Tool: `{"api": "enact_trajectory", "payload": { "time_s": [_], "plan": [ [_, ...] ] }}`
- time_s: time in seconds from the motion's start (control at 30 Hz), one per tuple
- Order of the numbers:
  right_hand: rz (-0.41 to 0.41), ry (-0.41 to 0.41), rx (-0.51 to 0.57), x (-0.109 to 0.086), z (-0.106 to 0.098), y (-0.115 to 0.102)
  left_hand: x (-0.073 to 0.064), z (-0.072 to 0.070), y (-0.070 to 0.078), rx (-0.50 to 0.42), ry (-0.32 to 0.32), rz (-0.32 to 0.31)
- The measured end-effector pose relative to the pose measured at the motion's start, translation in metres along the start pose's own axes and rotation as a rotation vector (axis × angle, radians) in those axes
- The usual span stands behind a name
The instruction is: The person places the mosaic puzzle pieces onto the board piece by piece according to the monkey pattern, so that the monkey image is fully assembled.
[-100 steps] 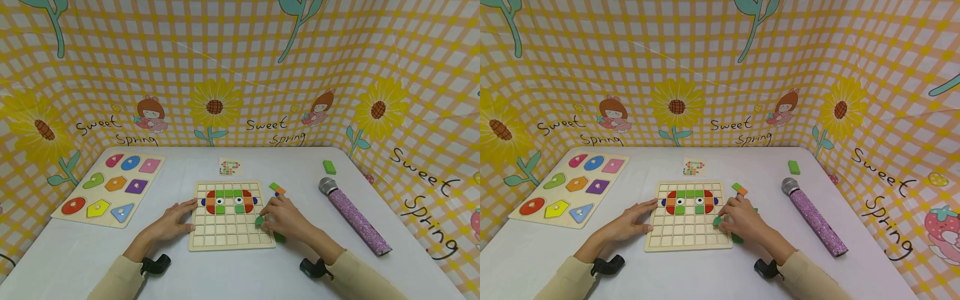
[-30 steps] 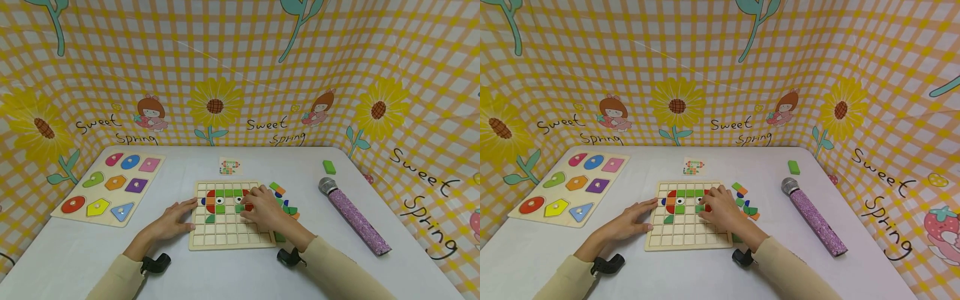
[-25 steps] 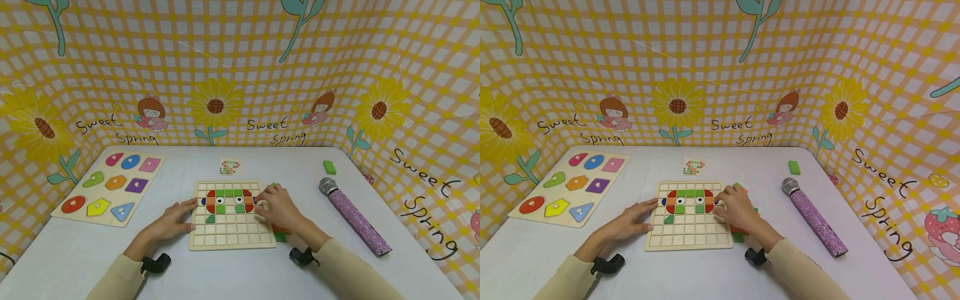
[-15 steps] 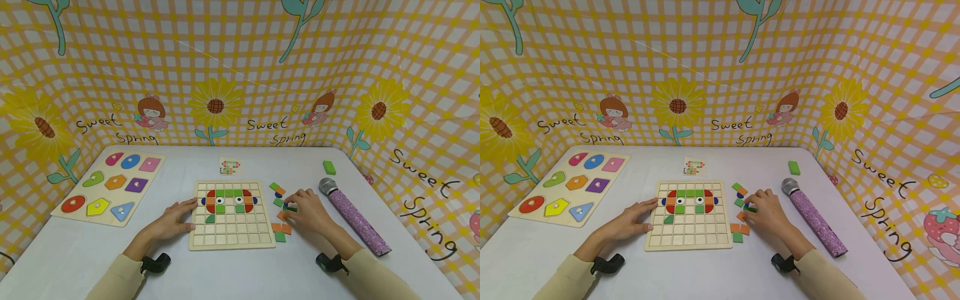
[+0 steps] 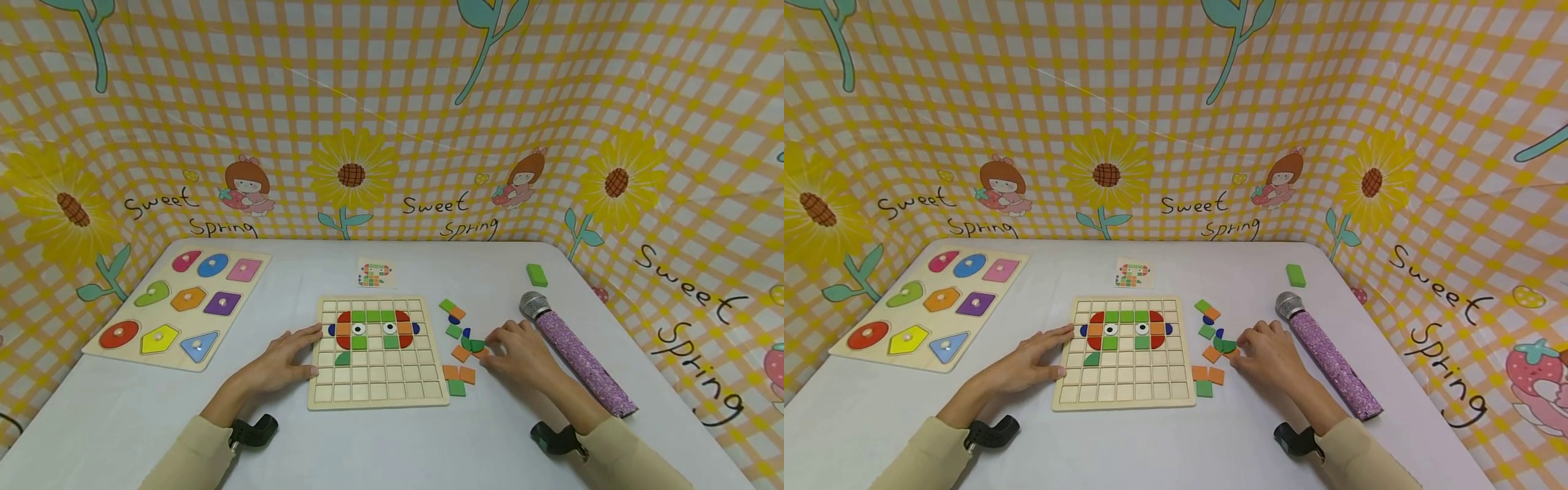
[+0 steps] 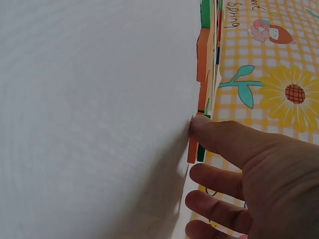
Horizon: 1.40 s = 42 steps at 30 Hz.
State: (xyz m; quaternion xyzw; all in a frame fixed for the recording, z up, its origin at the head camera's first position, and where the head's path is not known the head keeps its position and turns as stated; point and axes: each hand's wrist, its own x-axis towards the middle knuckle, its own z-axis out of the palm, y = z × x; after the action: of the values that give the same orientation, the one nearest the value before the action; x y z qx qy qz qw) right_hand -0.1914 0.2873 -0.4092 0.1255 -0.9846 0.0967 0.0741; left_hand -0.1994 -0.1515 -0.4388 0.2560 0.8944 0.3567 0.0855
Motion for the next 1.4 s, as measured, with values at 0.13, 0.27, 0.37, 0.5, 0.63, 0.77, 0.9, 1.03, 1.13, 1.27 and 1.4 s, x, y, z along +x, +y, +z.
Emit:
{"api": "enact_trajectory", "payload": {
  "time_s": [0.13, 0.27, 0.37, 0.5, 0.63, 0.77, 0.9, 1.03, 1.13, 1.27, 1.4],
  "plan": [
    [0.01, 0.005, 0.0, 0.0, 0.001, 0.002, 0.0, 0.0, 0.0, -0.002, 0.002, 0.005],
    [0.003, 0.014, 0.002, 0.0, 0.003, 0.004, 0.0, 0.0, 0.0, -0.004, 0.002, 0.009],
    [-0.009, 0.027, 0.004, -0.001, 0.003, 0.005, 0.0, -0.001, 0.0, -0.005, 0.002, 0.011],
    [-0.018, 0.042, 0.021, -0.003, 0.0, 0.005, 0.0, -0.001, 0.0, -0.007, 0.0, 0.017],
    [-0.02, 0.054, 0.043, -0.006, -0.003, 0.002, 0.0, 0.0, 0.0, -0.008, -0.001, 0.018],
    [-0.048, 0.072, 0.065, -0.008, -0.005, -0.006, 0.0, 0.0, 0.0, -0.003, -0.002, 0.009],
    [-0.096, 0.089, 0.098, -0.007, -0.006, -0.02, 0.0, 0.0, 0.0, -0.001, 0.001, 0.008],
    [-0.128, 0.076, 0.096, -0.001, -0.002, -0.039, 0.0, 0.0, -0.001, -0.003, -0.004, 0.016],
    [-0.161, 0.06, 0.086, 0.007, 0.002, -0.056, 0.0, 0.0, -0.002, -0.003, -0.007, 0.021],
    [-0.218, 0.043, 0.099, 0.018, 0.008, -0.08, 0.0, 0.0, -0.002, 0.003, -0.009, 0.027],
    [-0.277, 0.041, 0.109, 0.028, 0.014, -0.104, 0.0, -0.001, -0.002, 0.01, -0.006, 0.026]
  ]
}}
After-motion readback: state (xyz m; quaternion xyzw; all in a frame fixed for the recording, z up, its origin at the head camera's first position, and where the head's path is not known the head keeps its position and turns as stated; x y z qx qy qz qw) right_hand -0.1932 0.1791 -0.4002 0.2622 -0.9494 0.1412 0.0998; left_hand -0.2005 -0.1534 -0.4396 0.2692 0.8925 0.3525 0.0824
